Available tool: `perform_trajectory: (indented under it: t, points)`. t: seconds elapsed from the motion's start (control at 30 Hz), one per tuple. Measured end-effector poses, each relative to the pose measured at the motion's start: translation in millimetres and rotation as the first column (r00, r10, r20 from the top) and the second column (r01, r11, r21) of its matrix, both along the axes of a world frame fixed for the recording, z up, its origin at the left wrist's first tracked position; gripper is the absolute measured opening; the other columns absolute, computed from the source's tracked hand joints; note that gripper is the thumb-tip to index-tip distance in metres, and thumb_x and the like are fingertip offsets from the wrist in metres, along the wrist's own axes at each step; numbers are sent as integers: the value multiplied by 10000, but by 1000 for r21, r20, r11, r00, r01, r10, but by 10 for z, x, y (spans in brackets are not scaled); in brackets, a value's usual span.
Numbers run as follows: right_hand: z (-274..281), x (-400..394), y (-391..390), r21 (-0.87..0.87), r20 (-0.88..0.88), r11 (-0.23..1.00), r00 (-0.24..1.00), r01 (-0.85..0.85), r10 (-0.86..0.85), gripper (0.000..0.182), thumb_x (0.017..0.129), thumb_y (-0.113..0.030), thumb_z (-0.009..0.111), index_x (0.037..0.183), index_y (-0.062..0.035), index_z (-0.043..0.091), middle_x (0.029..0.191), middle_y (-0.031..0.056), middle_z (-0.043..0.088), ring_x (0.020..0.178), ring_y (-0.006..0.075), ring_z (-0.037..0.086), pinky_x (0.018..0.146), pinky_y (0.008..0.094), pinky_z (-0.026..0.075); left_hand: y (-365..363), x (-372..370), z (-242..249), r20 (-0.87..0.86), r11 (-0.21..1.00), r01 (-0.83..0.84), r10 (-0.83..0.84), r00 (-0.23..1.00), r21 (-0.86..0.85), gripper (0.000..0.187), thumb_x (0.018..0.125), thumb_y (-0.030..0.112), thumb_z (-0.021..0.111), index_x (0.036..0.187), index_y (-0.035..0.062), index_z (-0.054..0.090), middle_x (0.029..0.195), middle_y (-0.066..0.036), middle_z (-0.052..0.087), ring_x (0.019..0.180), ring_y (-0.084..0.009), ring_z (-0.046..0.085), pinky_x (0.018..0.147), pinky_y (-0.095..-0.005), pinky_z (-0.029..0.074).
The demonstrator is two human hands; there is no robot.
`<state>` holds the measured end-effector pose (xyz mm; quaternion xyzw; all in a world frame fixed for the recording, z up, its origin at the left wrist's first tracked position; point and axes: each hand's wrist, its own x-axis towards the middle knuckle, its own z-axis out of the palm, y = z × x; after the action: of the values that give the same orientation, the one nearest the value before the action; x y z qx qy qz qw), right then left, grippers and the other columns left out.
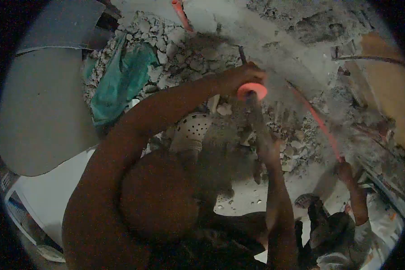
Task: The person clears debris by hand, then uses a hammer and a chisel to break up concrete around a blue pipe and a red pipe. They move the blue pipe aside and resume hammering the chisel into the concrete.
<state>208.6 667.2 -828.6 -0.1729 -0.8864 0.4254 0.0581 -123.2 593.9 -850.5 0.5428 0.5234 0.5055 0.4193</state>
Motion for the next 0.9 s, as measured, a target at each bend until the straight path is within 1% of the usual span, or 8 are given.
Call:
perform_trajectory:
  t: [0.03, 0.1, 0.2, 0.33, 0.53, 0.63, 0.8, 0.9]
  points:
    - [-2, -102, 33, 16, 26, 999, 999, 28, -28, 365, 819, -153, 724, 1128, 18, 632, 988, 121, 717, 832, 237, 660, 791, 397, 538, -1, 21, -21, 123, 994, 22, -9, 992, -107, 373, 652, 293, 830, 899, 129, 603, 941, -65, 560, 887, -277, 579, 846, -408, 430]
    - [-4, -134, 42, -74, 150, 991, 983, 114, -102, 402, 831, -146, 705, 1182, 32, 625, 1036, 139, 720, 858, 247, 666, 806, 405, 539, -11, -56, -38, -563, 911, 124, 132, 816, 392, 381, 649, 293, 839, 890, 126, 595, 978, -61, 575, 902, -284, 581, 863, -407, 431]
    - [-412, 566, -68, 169, -26, 986, 1000, 8, -4, 338, 900, -157, 615, 1171, 43, 633, 1007, 143, 717, 836, 248, 664, 814, 407, 545, -41, 53, -53, -344, 919, 8, 139, 929, 394, 419, 673, 301, 842, 976, 119, 617, 1030, -55, 578, 929, -292, 580, 896, -417, 431]
    - [-607, 663, -4, 326, 365, 936, 931, -134, 7, 301, 900, -328, 639, 1080, -86, 649, 970, 112, 688, 861, 228, 655, 754, 385, 521, -3, -5, -23, -292, 886, -72, 226, 930, 458, 421, 707, 229, 831, 1049, 101, 621, 1045, -59, 581, 958, -293, 582, 876, -409, 445]
    - [-211, 552, -74, -449, 387, 818, 903, 360, -184, 468, 970, -423, 562, 1075, 26, 638, 840, 46, 684, 714, 262, 652, 666, 368, 540, 250, 199, -511, -309, 902, 4, 144, 940, 432, 417, 668, 164, 848, 1014, 91, 628, 978, -62, 606, 940, -284, 593, 843, -400, 467]
    - [90, 470, -103, 304, 774, 838, 630, -452, 58, 281, 829, -289, 713, 943, -34, 680, 855, 90, 696, 791, 289, 660, 674, 381, 511, 68, 47, -126, -257, 929, -68, 170, 951, 364, 390, 671, 175, 843, 991, 92, 635, 947, -63, 608, 928, -283, 595, 841, -403, 470]
    - [-314, 290, 162, 269, 525, 961, 847, -71, -84, 441, 867, -315, 676, 1250, -111, 599, 1114, 187, 638, 1034, 348, 599, 829, 439, 496, 285, 18, -514, -205, 989, 33, -3, 979, 142, 335, 698, 222, 830, 955, 109, 648, 949, -59, 603, 916, -282, 587, 855, -398, 460]
    - [133, -125, -61, 490, -152, 871, 988, 39, 41, 313, 870, -305, 641, 1011, -29, 593, 823, 90, 586, 706, 248, 537, 667, 408, 479, 142, -71, -503, -443, 943, 43, 115, 889, 331, 563, 733, 234, 802, 1210, 45, 571, 1095, -101, 610, 1002, -248, 589, 866, -409, 476]
